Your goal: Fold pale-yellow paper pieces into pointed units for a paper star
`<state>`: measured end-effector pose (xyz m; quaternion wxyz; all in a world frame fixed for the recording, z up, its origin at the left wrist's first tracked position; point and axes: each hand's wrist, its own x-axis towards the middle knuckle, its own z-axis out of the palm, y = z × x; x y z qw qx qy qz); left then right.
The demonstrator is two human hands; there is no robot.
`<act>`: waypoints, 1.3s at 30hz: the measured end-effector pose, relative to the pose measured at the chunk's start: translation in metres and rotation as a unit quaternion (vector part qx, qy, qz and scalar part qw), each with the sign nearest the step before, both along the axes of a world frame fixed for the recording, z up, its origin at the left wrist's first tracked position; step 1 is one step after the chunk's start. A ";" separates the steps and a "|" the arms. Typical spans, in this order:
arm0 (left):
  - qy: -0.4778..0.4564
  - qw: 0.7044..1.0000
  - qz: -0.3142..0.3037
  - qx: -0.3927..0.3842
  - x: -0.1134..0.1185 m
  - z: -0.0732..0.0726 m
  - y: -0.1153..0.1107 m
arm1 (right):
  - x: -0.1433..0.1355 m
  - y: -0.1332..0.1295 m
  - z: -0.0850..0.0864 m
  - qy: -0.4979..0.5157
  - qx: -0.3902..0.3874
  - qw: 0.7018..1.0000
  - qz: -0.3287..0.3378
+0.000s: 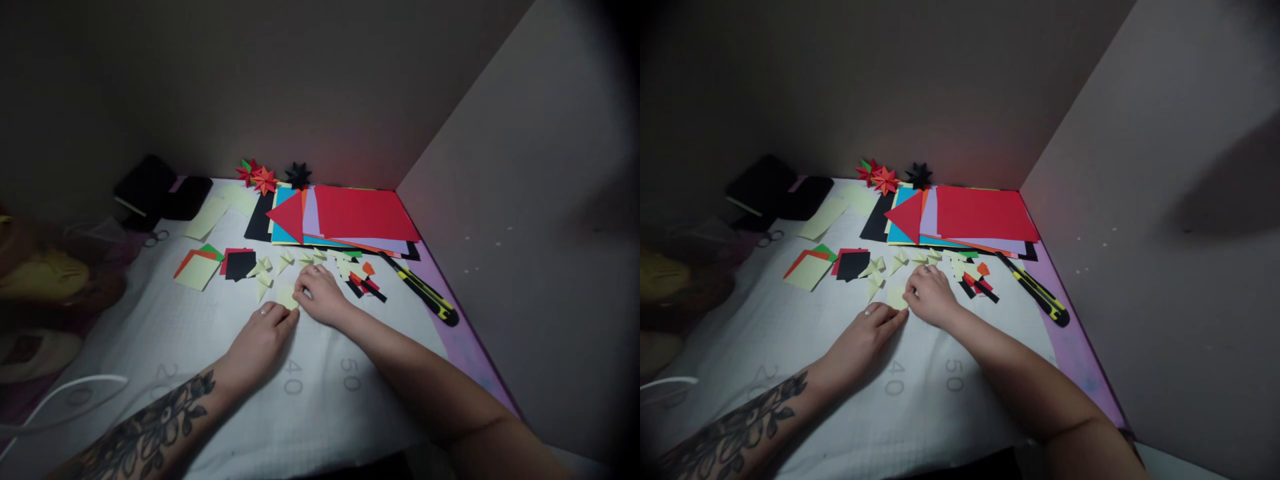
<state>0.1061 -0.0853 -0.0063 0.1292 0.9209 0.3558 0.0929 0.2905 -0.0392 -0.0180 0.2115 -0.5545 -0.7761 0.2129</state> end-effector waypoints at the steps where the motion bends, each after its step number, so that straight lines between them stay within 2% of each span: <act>1: -0.002 1.000 0.000 0.000 0.000 0.000 0.000 | 0.000 0.000 0.000 -0.001 0.001 1.000 -0.001; 15: 0.010 1.000 -0.005 -0.006 0.003 0.005 0.001 | -0.002 0.000 -0.002 -0.014 0.002 1.000 -0.007; 21: 0.007 1.000 -0.013 0.019 0.004 0.001 0.001 | -0.003 -0.001 0.000 -0.040 0.011 0.999 -0.015; 25: 0.057 0.997 -0.034 0.039 0.006 0.001 -0.003 | -0.007 -0.001 -0.003 -0.061 0.024 0.997 -0.026; 30: 0.106 0.993 -0.012 0.042 0.010 0.009 -0.018 | -0.006 -0.005 -0.007 -0.060 0.079 0.993 -0.057; 32: 0.110 0.993 -0.001 0.037 0.012 0.014 -0.022 | 0.000 -0.012 -0.005 -0.031 0.112 0.992 -0.042; 36: 0.110 0.994 0.006 0.012 0.014 0.018 -0.024 | 0.015 -0.030 -0.003 -0.035 0.116 0.989 0.082; 39: 0.107 0.994 0.007 0.003 0.014 0.017 -0.023 | 0.022 -0.033 -0.003 -0.107 0.092 0.987 0.075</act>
